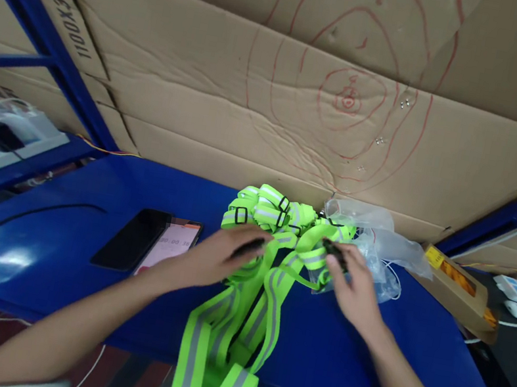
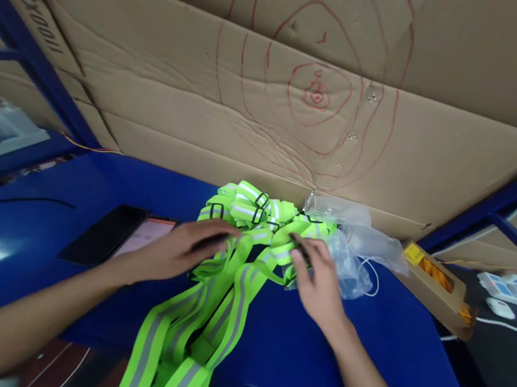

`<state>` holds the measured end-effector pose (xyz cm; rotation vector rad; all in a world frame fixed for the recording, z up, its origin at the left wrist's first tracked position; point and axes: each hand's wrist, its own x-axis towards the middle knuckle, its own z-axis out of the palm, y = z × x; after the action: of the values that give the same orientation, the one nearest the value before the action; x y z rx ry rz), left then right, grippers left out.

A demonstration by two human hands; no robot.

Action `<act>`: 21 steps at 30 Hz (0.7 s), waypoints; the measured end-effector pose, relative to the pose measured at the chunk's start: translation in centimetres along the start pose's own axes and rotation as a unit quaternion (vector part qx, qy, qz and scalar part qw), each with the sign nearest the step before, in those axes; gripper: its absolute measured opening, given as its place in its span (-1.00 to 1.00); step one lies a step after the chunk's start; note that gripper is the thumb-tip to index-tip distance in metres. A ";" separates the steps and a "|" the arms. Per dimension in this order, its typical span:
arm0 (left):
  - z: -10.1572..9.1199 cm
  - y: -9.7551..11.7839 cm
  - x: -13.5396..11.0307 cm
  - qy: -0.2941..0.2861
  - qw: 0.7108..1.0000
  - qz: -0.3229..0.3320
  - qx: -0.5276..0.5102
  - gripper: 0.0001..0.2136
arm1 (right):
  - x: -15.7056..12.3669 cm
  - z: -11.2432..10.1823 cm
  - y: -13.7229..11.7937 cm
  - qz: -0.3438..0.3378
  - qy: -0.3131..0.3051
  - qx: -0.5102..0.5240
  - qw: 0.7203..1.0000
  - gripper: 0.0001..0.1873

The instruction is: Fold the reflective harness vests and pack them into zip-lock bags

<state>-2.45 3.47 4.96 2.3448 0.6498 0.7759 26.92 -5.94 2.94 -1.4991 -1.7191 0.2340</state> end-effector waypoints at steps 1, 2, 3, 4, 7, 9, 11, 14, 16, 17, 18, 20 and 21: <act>-1.4 0.3 0.4 0.067 0.997 -0.025 -0.037 -0.74 | 0.4 -1.1 0.2 0.046 0.036 0.076 0.995 -0.63; -2.8 0.6 0.7 0.137 0.984 -0.064 -0.088 -0.74 | 0.9 -2.2 0.4 0.094 0.076 0.156 0.980 -0.64; -4.3 0.9 1.0 0.197 0.960 -0.108 -0.166 -0.74 | 1.3 -3.3 0.5 0.137 0.119 0.236 0.955 -0.63; -5.7 1.1 1.3 0.267 0.914 -0.144 -0.269 -0.75 | 1.7 -4.4 0.7 0.170 0.162 0.312 0.921 -0.62; -9.1 0.9 1.9 0.355 0.785 -0.156 -0.482 -0.81 | 2.6 -7.8 1.2 0.177 0.268 0.460 0.828 -0.70; -10.5 -0.1 2.0 0.413 0.753 -0.100 -0.502 -0.85 | 2.8 -9.9 1.9 0.142 0.324 0.496 0.793 -0.77; -11.2 -1.4 2.0 0.466 0.735 -0.069 -0.488 -0.88 | 2.6 -11.5 3.1 0.107 0.373 0.501 0.774 -0.75; -11.6 -3.5 1.8 0.521 0.710 -0.074 -0.468 -0.88 | 1.7 -13.4 5.4 0.078 0.410 0.485 0.768 -0.70; -11.8 -4.7 1.7 0.544 0.695 -0.073 -0.465 -0.88 | 1.0 -14.5 6.7 0.063 0.412 0.491 0.765 -0.65; -11.9 -5.2 1.7 0.550 0.690 -0.070 -0.466 -0.90 | 0.7 -15.0 7.3 0.056 0.409 0.501 0.761 -0.63; -12.1 -5.6 1.7 0.553 0.686 -0.063 -0.468 -0.92 | 0.4 -15.5 7.7 0.048 0.406 0.513 0.755 -0.61; -12.6 -6.5 1.7 0.571 0.674 -0.057 -0.464 -0.95 | 0.0 -16.6 8.4 0.060 0.420 0.532 0.733 -0.52; -13.0 -6.9 1.6 0.582 0.668 -0.056 -0.461 -0.96 | -0.1 -17.1 8.6 0.074 0.433 0.536 0.721 -0.45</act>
<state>-11.57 14.10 9.67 0.6613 0.6029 1.9609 44.80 -9.92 8.57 -0.6191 -0.4564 0.4254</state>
